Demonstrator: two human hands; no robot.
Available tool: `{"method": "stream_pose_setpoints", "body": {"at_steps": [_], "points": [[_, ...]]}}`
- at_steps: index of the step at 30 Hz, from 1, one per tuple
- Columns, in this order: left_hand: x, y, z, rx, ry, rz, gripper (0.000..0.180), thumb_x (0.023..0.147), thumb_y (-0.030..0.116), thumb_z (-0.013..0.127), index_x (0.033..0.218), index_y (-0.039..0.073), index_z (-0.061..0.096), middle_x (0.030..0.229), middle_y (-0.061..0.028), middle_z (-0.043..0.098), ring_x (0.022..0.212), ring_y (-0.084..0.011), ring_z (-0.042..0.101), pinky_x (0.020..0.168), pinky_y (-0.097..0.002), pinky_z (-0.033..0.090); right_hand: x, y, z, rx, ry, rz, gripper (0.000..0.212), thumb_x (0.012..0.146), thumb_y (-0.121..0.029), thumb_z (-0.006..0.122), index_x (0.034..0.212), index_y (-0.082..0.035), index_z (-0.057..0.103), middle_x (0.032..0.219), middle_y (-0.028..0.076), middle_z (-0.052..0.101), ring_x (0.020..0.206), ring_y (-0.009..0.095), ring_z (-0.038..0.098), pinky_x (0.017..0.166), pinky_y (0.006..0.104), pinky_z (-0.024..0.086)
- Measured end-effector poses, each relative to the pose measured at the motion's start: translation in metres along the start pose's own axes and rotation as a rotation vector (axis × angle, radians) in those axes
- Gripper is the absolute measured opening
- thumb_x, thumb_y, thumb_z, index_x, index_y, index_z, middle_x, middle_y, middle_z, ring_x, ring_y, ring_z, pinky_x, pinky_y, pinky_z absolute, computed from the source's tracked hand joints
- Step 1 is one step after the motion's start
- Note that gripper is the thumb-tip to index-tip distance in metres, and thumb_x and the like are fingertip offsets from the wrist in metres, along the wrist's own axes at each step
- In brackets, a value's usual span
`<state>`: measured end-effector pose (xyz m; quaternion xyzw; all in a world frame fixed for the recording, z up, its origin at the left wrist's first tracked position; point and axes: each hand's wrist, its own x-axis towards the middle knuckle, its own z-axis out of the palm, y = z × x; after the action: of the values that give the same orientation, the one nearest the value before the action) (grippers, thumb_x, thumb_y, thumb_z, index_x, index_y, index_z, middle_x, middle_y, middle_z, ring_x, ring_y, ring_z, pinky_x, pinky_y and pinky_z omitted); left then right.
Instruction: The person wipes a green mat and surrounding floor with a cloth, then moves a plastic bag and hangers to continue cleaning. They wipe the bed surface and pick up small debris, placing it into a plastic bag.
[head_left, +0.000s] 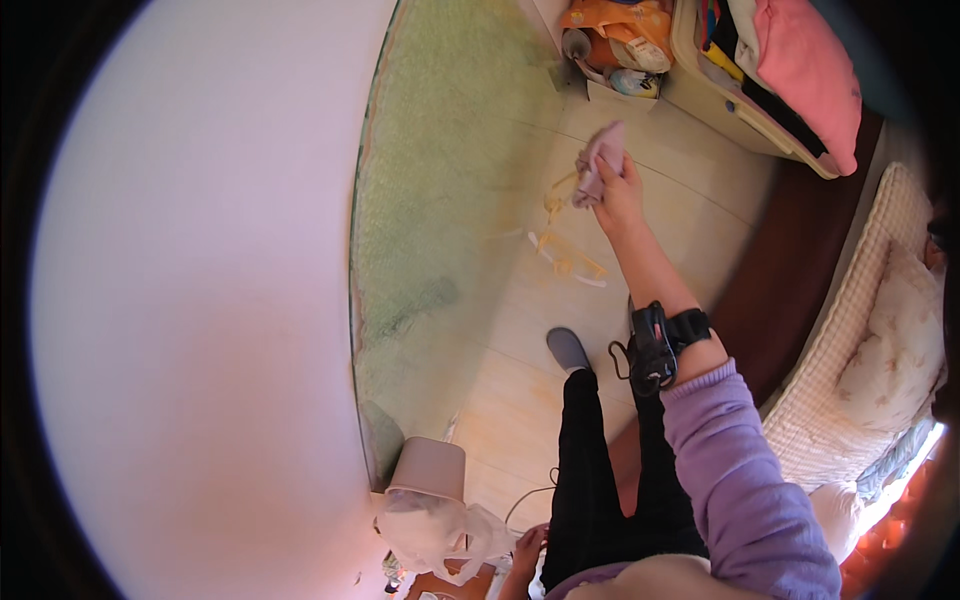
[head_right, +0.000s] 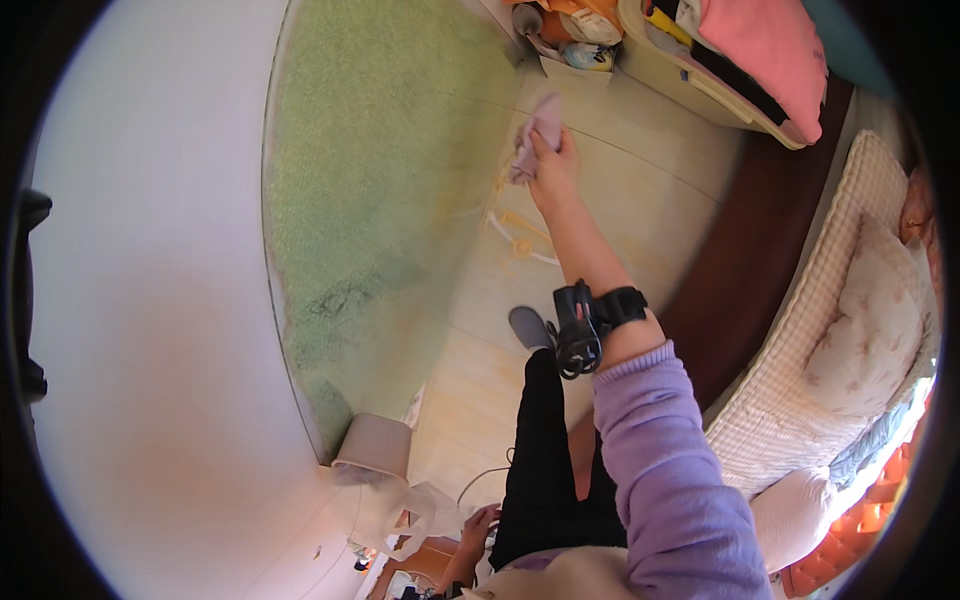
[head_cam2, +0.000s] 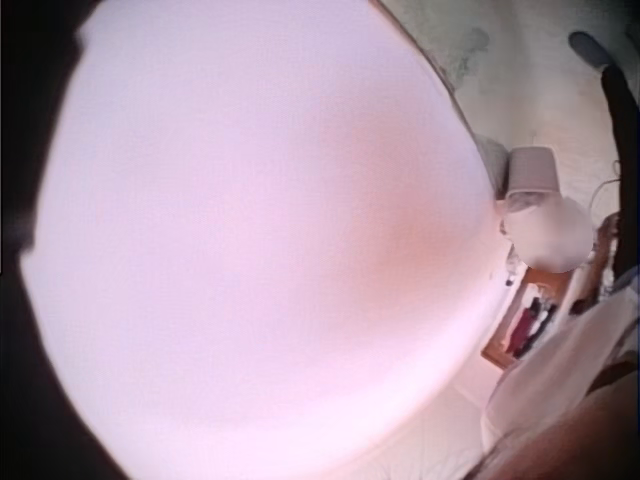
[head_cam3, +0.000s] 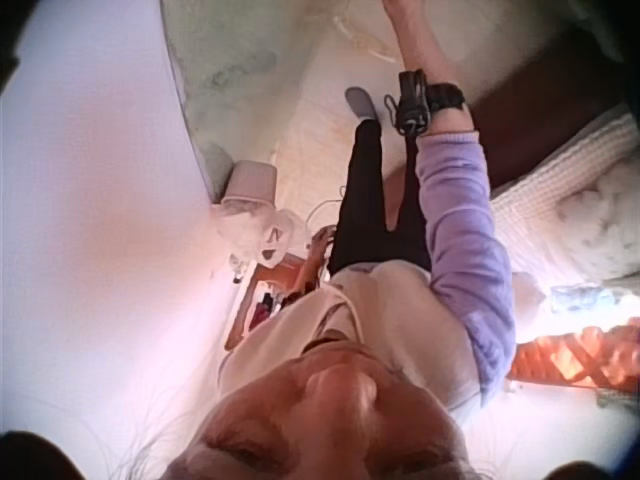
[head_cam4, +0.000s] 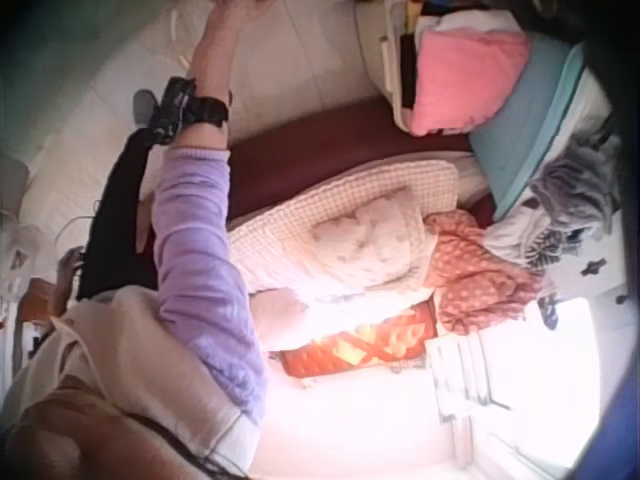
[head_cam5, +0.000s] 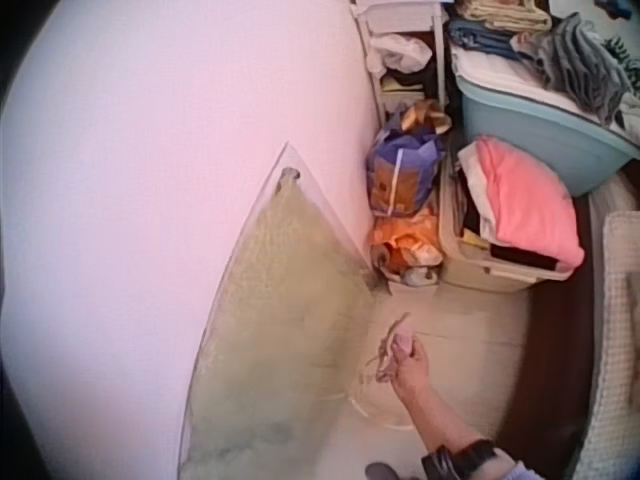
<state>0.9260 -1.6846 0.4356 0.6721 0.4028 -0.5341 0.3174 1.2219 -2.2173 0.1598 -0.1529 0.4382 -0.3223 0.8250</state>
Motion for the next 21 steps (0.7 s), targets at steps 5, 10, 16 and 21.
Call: {"method": "stream_pose_setpoints", "body": {"at_steps": [5,10,16,21], "points": [[0.047,0.086,0.066,0.088,-0.118,0.263,0.04,0.101,0.03,0.046,0.128,0.001,0.053,0.119,-0.0107,0.062,0.105,-0.0186,0.062,0.09,-0.0306,0.048,-0.025,-0.008,-0.108,0.066,0.22,0.063,0.026,0.094,0.0,0.055,0.119,-0.006,0.048,0.111,0.011,0.06,0.097,0.025,0.062,0.081,0.0382,0.054],[0.115,0.161,0.135,-0.083,-0.186,0.346,0.044,0.1,0.034,0.05,0.13,0.001,0.051,0.12,-0.0112,0.06,0.107,-0.0185,0.06,0.091,-0.031,0.048,-0.052,0.01,-0.169,-0.038,0.319,0.177,0.026,0.094,-0.002,0.054,0.12,-0.006,0.048,0.114,0.011,0.06,0.101,0.026,0.061,0.086,0.0393,0.053],[0.184,0.194,0.179,-0.128,-0.268,0.364,0.039,0.1,0.032,0.05,0.128,0.005,0.054,0.119,-0.0098,0.06,0.107,-0.0187,0.06,0.091,-0.031,0.048,-0.059,0.042,-0.213,0.0,0.331,0.218,0.028,0.094,-0.004,0.056,0.121,-0.008,0.048,0.114,0.009,0.06,0.103,0.024,0.06,0.087,0.0381,0.052],[0.215,0.179,0.157,-0.152,-0.202,0.338,0.035,0.1,0.028,0.049,0.126,0.005,0.056,0.117,-0.01,0.062,0.104,-0.0189,0.061,0.091,-0.0316,0.048,-0.061,0.043,-0.258,-0.016,0.231,0.246,0.031,0.092,-0.009,0.054,0.122,-0.008,0.048,0.113,0.009,0.06,0.102,0.025,0.06,0.088,0.0395,0.051]]}}
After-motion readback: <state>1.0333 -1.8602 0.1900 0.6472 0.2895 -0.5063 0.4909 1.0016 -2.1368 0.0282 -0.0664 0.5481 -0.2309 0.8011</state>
